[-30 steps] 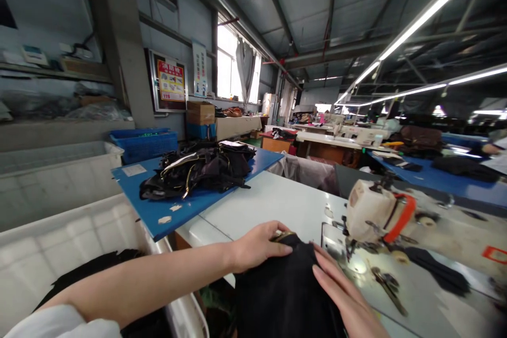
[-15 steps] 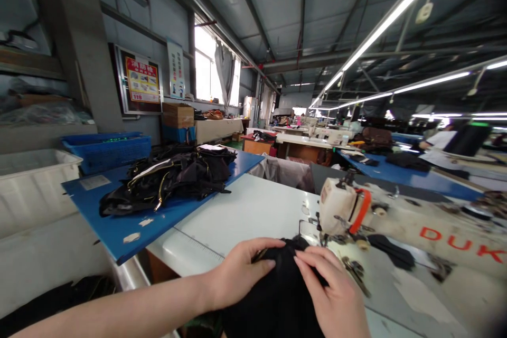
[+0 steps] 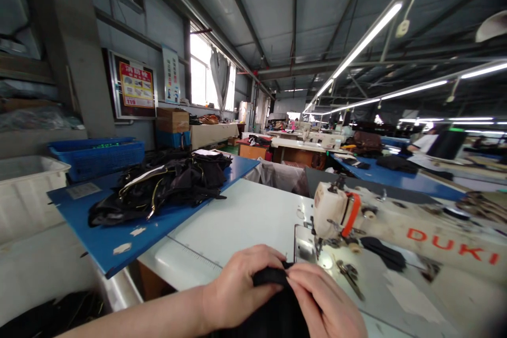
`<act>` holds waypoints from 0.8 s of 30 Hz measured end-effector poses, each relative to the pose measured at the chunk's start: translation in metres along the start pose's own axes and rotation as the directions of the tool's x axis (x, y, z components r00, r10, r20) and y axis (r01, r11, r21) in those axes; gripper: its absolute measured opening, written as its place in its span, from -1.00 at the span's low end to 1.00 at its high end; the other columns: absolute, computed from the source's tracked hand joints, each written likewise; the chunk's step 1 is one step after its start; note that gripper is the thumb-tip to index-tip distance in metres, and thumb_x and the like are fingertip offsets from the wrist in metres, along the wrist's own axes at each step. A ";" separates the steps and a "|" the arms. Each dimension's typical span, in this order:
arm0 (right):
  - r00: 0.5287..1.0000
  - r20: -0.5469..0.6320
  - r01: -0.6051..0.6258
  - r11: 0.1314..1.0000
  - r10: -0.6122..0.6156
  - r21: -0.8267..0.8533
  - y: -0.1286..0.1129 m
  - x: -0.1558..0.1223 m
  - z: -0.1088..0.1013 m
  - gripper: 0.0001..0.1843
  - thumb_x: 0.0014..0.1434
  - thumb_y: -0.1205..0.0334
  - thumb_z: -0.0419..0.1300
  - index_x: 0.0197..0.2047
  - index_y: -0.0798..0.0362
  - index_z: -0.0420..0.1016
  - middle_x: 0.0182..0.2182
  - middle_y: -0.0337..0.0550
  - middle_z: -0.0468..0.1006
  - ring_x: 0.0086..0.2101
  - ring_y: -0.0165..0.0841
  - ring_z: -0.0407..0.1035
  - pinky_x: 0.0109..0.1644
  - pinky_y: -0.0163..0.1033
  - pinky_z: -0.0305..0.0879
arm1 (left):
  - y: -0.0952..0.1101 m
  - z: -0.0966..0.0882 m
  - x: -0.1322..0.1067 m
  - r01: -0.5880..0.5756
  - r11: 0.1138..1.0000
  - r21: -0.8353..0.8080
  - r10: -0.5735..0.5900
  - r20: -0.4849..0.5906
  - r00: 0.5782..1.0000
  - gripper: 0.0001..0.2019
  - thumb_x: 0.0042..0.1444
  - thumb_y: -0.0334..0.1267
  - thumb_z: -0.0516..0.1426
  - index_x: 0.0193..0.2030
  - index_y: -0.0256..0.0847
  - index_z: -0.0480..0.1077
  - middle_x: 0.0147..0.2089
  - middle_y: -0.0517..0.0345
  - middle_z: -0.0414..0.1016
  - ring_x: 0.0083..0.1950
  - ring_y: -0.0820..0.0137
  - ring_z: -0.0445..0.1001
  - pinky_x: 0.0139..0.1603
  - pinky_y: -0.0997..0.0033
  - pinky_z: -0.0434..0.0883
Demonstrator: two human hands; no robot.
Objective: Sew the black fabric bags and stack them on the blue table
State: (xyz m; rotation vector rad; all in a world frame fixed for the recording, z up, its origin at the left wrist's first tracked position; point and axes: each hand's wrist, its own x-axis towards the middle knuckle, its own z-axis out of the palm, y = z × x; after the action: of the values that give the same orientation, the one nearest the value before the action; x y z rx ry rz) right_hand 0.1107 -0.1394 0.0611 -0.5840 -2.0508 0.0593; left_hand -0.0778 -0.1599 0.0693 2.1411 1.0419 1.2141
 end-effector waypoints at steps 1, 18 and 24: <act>1.000 -0.008 -0.005 1.000 0.006 0.009 -0.001 0.001 0.000 -0.81 0.22 0.43 0.07 -0.17 -0.04 0.38 -0.26 -0.16 0.55 -0.27 -0.34 0.48 -0.14 -0.32 0.41 | 0.001 0.000 0.001 0.016 0.999 -0.031 -0.016 -0.013 1.000 -0.76 0.02 -0.47 0.22 -0.15 -0.16 0.45 -0.07 0.10 0.50 -0.04 0.35 0.46 0.06 0.43 0.35; 0.779 0.317 -0.616 0.753 0.541 0.230 0.016 -0.017 0.024 -0.63 -0.13 0.42 0.16 -0.18 0.00 0.40 -0.22 -0.18 0.52 -0.16 -0.22 0.40 -0.06 -0.18 0.32 | 0.011 -0.012 0.017 0.205 0.973 0.108 -0.194 -0.109 0.975 -0.71 -0.16 -0.59 0.20 -0.29 -0.18 0.47 -0.28 0.22 0.46 -0.22 0.40 0.45 -0.19 0.47 0.36; 0.861 -0.046 -0.456 0.809 0.507 0.371 0.033 0.027 0.067 -0.84 0.03 0.34 0.22 -0.28 0.06 0.35 -0.40 -0.24 0.38 -0.36 -0.29 0.31 -0.27 -0.16 0.29 | 0.016 -0.023 0.048 -0.380 0.735 0.561 0.381 0.122 0.917 -0.78 0.16 -0.56 -0.02 -0.26 -0.27 0.41 -0.32 0.10 0.48 -0.28 0.37 0.36 -0.20 0.38 0.35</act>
State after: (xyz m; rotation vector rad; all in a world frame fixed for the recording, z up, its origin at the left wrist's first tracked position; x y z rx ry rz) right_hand 0.0567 -0.0857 0.0386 -0.8446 -1.6504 0.6547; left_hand -0.0758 -0.1313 0.1164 2.9498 1.1050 1.1666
